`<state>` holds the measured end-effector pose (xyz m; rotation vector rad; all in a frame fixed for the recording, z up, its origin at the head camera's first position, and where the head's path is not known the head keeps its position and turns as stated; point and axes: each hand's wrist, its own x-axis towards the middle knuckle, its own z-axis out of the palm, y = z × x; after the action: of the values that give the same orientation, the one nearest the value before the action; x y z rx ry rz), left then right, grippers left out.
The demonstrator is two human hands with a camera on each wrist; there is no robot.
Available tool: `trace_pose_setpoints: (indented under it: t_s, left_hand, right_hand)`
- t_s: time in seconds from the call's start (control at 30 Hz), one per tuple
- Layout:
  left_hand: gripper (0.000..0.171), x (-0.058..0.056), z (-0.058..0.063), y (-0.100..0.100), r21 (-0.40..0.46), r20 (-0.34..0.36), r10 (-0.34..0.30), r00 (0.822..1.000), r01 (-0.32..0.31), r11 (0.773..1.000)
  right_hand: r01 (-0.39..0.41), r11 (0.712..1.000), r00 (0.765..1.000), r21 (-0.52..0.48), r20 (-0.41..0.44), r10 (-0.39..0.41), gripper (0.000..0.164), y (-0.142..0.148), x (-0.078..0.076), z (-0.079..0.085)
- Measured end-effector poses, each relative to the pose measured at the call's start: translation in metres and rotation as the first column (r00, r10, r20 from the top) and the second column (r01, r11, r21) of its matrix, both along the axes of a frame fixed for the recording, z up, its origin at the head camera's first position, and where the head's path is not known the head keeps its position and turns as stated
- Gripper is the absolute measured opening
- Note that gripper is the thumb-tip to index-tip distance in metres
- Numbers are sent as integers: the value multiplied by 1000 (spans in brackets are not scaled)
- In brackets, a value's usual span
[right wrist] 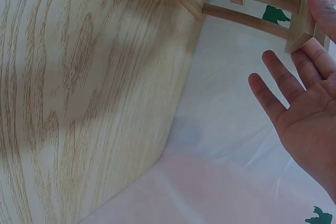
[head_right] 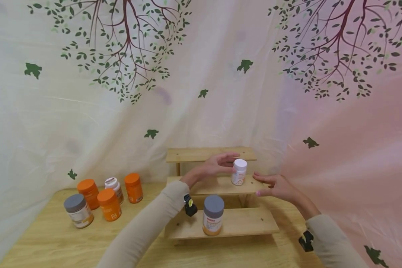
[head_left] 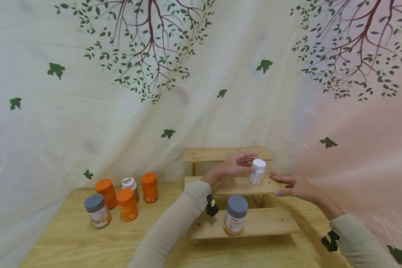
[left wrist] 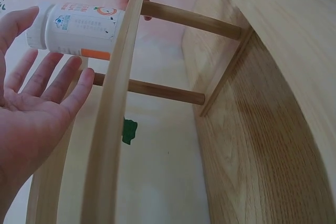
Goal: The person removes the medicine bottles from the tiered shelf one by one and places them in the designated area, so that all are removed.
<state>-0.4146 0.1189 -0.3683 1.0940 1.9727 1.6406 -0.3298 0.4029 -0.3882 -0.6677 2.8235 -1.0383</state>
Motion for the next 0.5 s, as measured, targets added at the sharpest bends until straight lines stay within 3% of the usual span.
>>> trace_pose_setpoints:
  t_s: [0.5]
  left_hand:
    - [61,0,-5,6,17,-25,2,1000,-1,1000]
  right_hand:
    - [-12,1000,1000,3,-15,12,67,5,-8,-6]
